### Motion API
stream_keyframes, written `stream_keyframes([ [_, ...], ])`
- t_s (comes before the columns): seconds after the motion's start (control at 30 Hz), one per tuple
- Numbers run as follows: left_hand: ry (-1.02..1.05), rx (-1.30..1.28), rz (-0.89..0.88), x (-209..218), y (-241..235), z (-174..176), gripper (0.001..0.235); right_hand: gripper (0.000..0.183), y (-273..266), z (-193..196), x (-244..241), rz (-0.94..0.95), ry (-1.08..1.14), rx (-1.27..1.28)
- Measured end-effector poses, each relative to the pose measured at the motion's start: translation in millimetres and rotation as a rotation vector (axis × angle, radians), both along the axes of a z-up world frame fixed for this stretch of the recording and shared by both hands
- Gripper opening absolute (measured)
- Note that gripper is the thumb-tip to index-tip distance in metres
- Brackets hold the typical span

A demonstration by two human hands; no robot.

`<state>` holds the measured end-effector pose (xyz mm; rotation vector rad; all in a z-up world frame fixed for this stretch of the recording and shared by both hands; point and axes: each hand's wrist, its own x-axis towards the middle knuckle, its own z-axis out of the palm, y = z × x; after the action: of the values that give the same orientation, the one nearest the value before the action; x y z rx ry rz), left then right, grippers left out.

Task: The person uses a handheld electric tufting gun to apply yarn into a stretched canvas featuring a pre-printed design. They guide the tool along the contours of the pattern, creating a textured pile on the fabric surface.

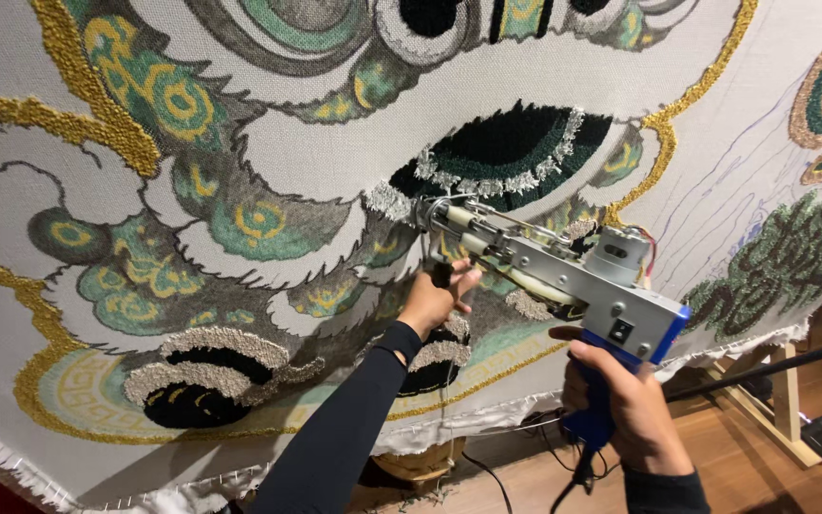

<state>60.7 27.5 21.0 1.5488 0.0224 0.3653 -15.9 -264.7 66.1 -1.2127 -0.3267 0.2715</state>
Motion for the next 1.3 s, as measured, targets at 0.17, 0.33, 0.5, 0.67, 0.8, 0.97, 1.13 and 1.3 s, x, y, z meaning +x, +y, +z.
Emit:
stream_keyframes([
  [0.17,0.007,0.016,-0.034,-8.8,-24.5,-7.9,0.036,0.032,-32.4,-1.4,-3.4,-0.018,0.011,-0.047],
  [0.33,-0.04,0.075,-0.012,-11.1,-38.1,1.4,0.031,0.036,-54.4,-11.0,-2.5,0.011,-0.026,0.052],
  [0.5,-0.044,0.131,-0.043,-21.7,-44.6,11.8,0.033,0.037,-64.2,-20.0,-2.4,0.029,-0.048,0.057],
  [0.67,-0.047,0.027,-0.092,-31.1,-44.6,6.6,0.041,0.04,-57.5,-25.7,-3.4,0.019,-0.029,-0.001],
  [0.8,0.062,0.053,-0.024,-38.0,-43.3,4.9,0.043,0.036,-55.3,-27.7,-3.1,0.038,-0.006,0.015],
  [0.97,0.073,0.059,-0.005,-46.4,-45.3,13.8,0.041,0.042,-58.6,-24.2,0.5,0.042,-0.054,-0.001],
  [1.13,0.06,0.026,0.001,-44.4,-48.6,9.5,0.039,0.049,-57.6,-20.3,-2.6,0.079,-0.062,0.008],
  [1.3,0.068,0.028,0.011,-39.4,-44.2,-3.3,0.04,0.049,-51.7,-19.7,-5.6,0.079,-0.034,0.003],
])
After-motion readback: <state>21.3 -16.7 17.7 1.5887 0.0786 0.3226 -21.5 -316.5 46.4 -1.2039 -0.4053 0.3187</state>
